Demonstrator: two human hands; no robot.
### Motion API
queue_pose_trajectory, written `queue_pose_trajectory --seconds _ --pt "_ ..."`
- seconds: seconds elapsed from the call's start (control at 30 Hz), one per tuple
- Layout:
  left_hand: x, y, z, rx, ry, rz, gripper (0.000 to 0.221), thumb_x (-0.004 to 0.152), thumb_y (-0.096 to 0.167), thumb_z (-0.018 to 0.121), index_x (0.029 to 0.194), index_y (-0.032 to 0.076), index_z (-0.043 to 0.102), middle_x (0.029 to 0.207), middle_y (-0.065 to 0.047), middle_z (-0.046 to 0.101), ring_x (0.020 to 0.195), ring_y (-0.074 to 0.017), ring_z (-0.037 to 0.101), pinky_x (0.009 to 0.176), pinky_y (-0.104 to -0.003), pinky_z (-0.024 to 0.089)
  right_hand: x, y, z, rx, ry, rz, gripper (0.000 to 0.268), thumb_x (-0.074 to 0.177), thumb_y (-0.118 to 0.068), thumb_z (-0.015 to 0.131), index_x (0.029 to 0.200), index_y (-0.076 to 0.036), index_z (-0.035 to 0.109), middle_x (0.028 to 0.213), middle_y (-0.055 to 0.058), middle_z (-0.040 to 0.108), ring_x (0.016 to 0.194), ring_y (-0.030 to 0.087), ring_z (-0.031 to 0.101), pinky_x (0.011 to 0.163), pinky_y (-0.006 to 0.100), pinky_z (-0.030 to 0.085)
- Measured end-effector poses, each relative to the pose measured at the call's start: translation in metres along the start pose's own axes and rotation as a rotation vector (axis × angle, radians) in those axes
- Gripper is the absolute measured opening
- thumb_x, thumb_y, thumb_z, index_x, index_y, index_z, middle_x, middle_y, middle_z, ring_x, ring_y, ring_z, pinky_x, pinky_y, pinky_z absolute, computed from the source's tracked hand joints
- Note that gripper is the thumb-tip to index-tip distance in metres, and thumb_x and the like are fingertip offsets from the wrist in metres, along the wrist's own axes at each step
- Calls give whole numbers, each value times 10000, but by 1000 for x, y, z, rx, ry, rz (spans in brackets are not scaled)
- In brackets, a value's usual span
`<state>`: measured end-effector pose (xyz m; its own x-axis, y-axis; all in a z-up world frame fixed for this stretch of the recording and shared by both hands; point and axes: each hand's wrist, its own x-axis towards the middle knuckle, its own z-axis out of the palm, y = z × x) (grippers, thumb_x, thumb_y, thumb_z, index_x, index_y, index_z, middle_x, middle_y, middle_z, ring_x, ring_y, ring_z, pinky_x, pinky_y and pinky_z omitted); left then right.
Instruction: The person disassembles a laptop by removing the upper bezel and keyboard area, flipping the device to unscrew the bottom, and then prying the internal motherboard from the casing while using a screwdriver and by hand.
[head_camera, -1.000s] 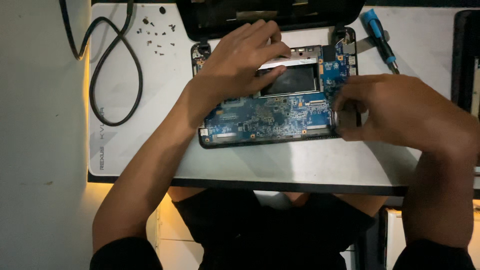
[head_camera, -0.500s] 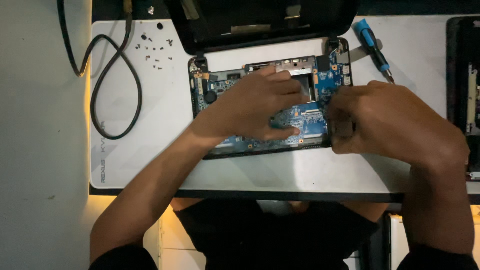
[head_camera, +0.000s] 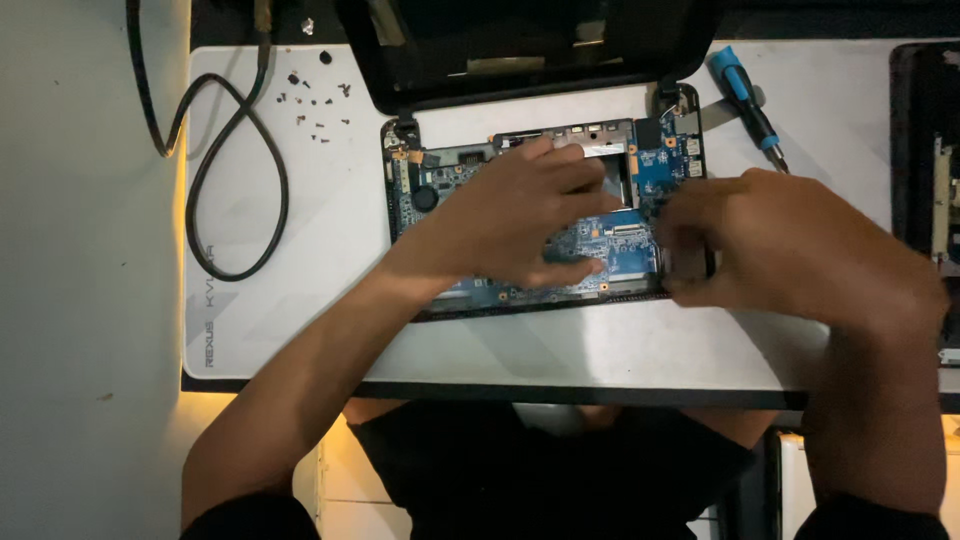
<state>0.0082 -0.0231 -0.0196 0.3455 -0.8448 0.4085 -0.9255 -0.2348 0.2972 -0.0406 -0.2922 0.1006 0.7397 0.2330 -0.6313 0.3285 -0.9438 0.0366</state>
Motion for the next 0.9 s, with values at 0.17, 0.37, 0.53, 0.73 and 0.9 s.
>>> queue_pose_trajectory --seconds 0.17,0.37,0.53,0.73,0.9 --pt "1 -5 -25 -205 43 -99 406 1214 420 642 1429 85 726 1187 -115 660 1120 -297 644 893 -435 537 1 27 4 141 24 79 557 896 -568 902 1416 -416 772 1125 -83 911 903 176 864 841 388 643" --pt "-20 -51 -30 67 176 -162 234 1251 256 718 1198 63 839 1064 -89 707 1031 -285 674 1030 -538 599 15 75 36 40 654 -17 325 1162 -439 832 1350 -175 856 1085 -4 866 956 285 827 787 494 583" --pt "-36 -70 -81 512 352 55 262 1293 219 671 1113 61 778 954 -98 552 855 -330 572 774 -454 404 44 87 50 -253 664 156 631 1284 -899 625 1257 -321 877 1059 -86 905 935 197 897 687 370 619" --pt "-80 -102 -102 495 745 -119 122 1216 204 781 1221 85 759 908 -90 742 803 -265 701 719 -427 521 79 89 78 19 718 -84 596 1258 -657 756 1330 -71 833 1024 90 859 745 168 799 678 289 600" --pt "-84 -109 -92 254 886 -288 257 1208 273 720 1029 121 614 880 -63 562 773 -235 498 717 -438 371 83 85 80 205 773 -207 767 1154 -464 869 1646 95 682 1223 274 744 851 325 695 653 411 541"
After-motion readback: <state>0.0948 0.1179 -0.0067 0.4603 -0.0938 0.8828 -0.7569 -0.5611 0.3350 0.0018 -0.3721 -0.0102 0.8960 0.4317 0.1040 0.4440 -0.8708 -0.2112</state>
